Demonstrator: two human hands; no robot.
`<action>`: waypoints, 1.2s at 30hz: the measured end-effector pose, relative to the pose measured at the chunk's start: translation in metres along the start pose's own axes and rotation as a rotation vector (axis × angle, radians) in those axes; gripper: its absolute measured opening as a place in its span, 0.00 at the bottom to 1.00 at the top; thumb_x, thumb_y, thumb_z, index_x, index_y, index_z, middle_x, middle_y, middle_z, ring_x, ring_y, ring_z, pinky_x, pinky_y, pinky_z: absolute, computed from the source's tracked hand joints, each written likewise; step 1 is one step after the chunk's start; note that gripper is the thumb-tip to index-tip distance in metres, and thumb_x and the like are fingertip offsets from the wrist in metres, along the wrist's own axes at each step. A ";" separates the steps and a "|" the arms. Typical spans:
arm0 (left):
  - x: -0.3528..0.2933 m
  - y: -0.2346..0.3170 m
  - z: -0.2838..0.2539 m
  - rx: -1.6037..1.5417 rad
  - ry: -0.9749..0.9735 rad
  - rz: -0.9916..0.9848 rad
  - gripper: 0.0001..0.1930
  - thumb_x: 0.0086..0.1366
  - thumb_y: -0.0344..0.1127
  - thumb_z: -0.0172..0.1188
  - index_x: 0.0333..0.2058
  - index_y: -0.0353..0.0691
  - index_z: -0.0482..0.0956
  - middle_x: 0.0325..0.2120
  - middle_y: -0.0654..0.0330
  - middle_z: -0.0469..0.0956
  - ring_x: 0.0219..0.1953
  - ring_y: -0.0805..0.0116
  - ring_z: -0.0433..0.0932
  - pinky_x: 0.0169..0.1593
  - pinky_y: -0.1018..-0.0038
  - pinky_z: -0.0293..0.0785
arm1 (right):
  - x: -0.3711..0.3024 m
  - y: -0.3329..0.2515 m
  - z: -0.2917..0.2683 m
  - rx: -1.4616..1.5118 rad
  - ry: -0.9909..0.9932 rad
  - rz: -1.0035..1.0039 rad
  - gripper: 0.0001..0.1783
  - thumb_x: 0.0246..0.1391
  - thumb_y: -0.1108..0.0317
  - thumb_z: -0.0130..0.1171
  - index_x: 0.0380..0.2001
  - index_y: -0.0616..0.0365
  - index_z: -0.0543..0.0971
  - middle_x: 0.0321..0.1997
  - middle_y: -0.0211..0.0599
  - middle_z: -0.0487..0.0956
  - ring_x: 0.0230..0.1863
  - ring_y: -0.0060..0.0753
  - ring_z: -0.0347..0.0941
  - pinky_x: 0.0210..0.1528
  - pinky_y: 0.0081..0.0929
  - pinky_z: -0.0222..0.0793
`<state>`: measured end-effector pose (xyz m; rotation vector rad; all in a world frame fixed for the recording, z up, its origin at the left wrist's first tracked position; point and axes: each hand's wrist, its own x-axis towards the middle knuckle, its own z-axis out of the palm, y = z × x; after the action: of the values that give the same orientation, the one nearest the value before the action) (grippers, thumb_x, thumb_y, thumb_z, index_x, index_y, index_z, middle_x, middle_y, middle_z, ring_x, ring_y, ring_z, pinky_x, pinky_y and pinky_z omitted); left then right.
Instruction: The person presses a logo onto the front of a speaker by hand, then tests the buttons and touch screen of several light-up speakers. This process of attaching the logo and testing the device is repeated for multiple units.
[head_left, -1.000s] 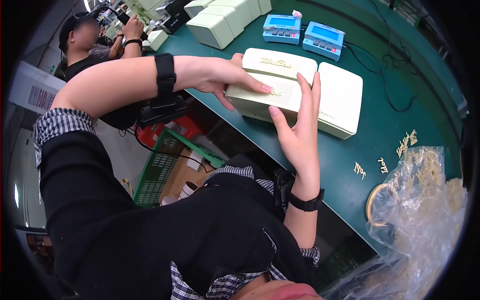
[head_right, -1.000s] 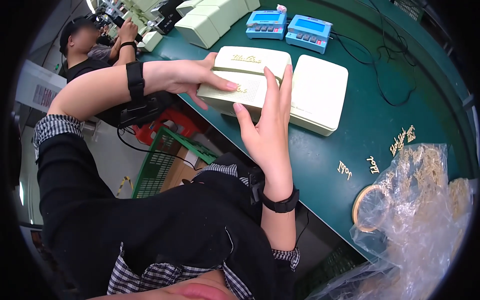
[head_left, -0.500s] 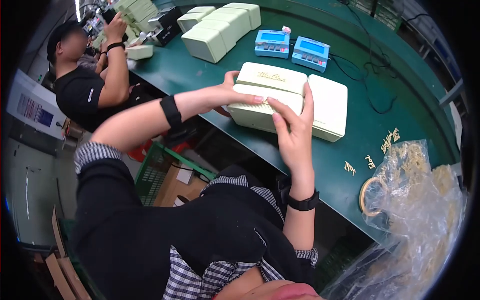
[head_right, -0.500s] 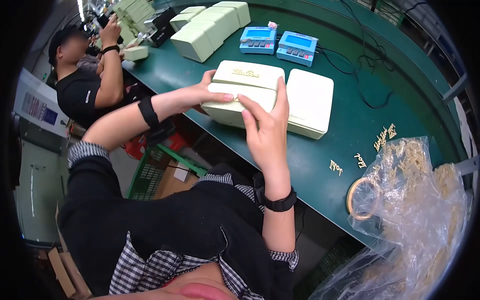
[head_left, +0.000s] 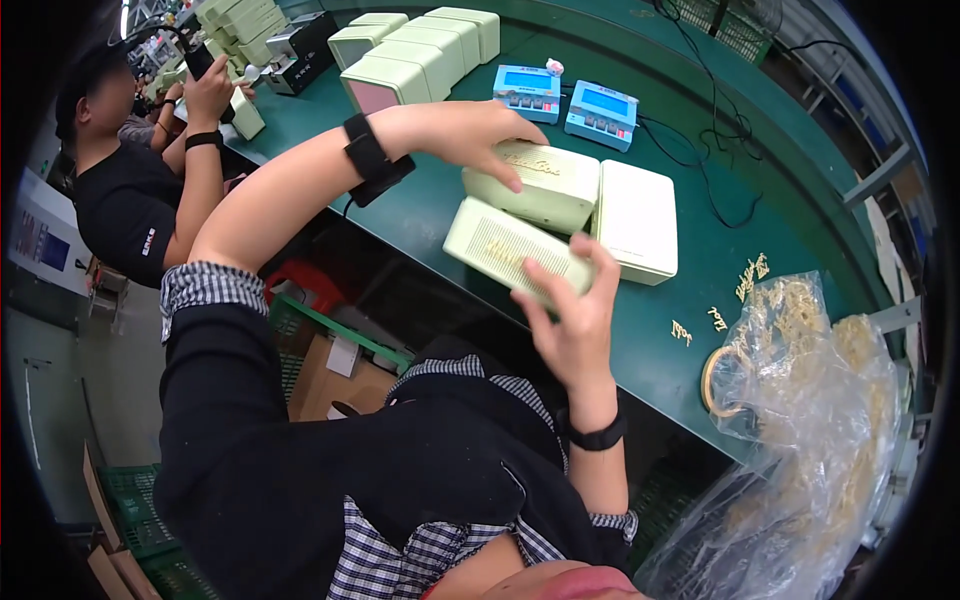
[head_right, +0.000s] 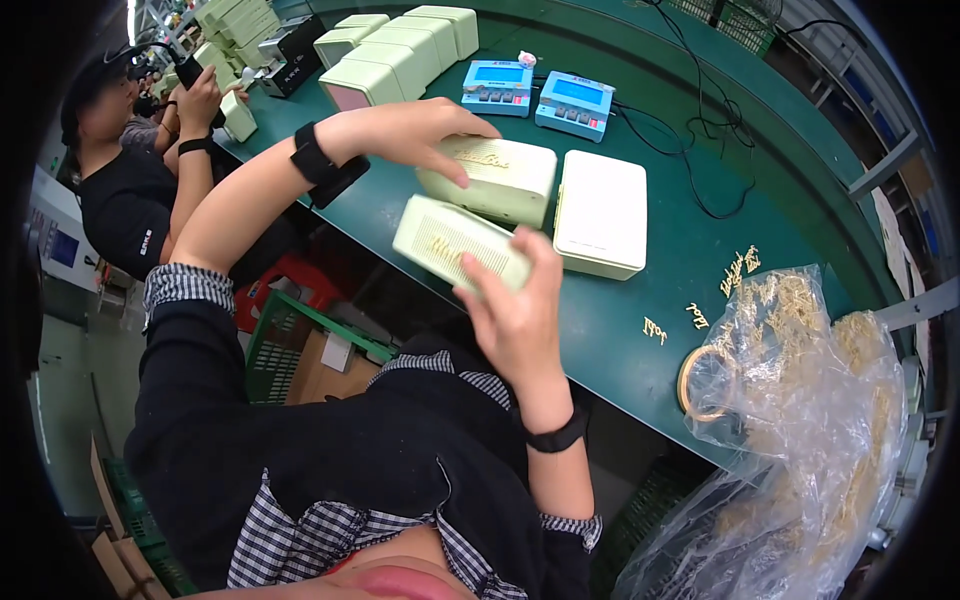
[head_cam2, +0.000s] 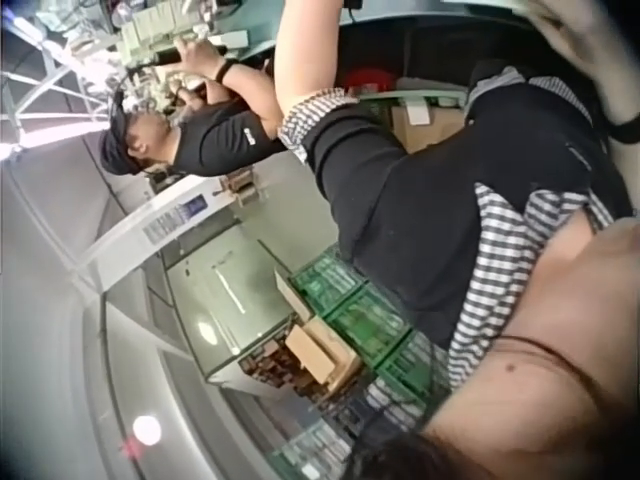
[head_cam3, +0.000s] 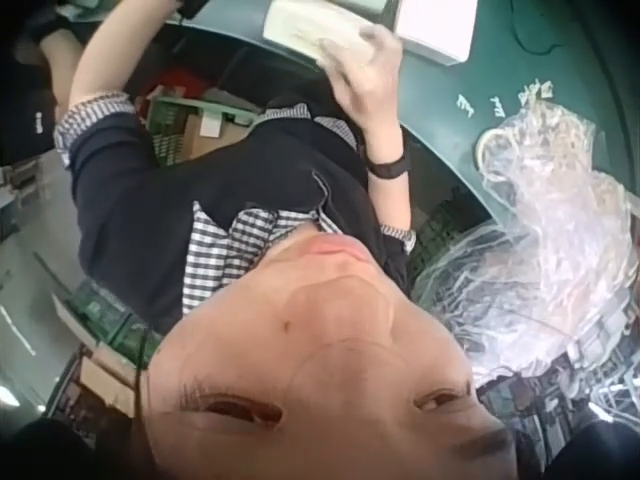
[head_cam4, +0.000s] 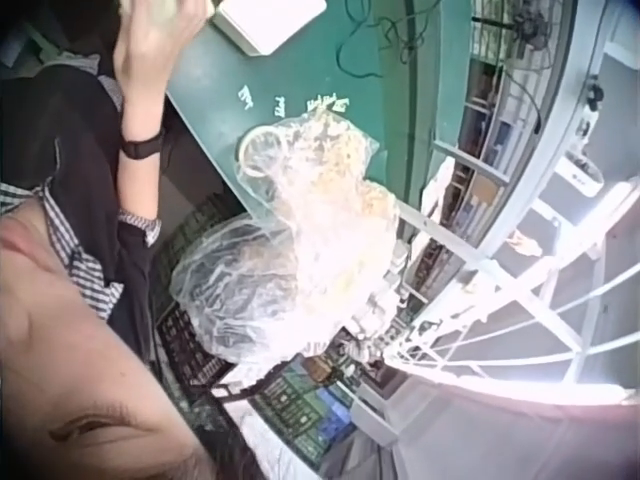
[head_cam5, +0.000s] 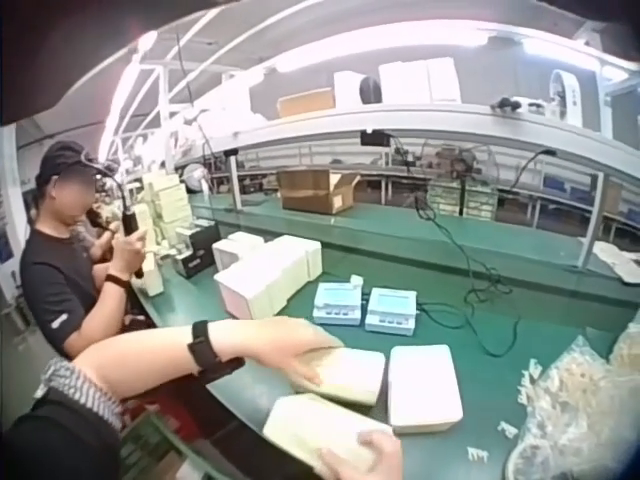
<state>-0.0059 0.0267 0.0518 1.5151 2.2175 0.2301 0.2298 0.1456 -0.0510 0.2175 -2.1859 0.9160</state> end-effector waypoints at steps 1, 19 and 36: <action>-0.008 -0.004 0.004 0.087 0.084 0.050 0.36 0.57 0.44 0.69 0.60 0.37 0.67 0.59 0.53 0.71 0.58 0.56 0.72 0.56 0.64 0.72 | -0.008 -0.002 -0.002 -0.009 -0.002 0.002 0.19 0.44 0.72 0.68 0.43 0.49 0.82 0.53 0.45 0.69 0.58 0.52 0.66 0.60 0.46 0.63; -0.063 -0.099 0.027 0.296 0.242 0.309 0.51 0.31 0.39 0.78 0.59 0.39 0.65 0.54 0.51 0.71 0.54 0.50 0.71 0.60 0.60 0.68 | 0.043 0.000 0.003 -0.396 -0.587 -0.102 0.57 0.24 0.54 0.80 0.64 0.48 0.65 0.54 0.53 0.66 0.56 0.59 0.63 0.63 0.49 0.57; -0.058 -0.097 0.037 0.066 0.066 0.154 0.57 0.25 0.42 0.77 0.61 0.40 0.62 0.52 0.52 0.70 0.55 0.53 0.68 0.61 0.63 0.62 | 0.058 0.007 0.002 -0.377 -0.690 0.240 0.61 0.21 0.49 0.79 0.65 0.50 0.65 0.49 0.54 0.69 0.53 0.56 0.67 0.57 0.43 0.65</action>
<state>-0.0536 -0.0674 -0.0019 1.7398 2.1802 0.2595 0.1846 0.1566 -0.0150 0.0928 -3.0289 0.5745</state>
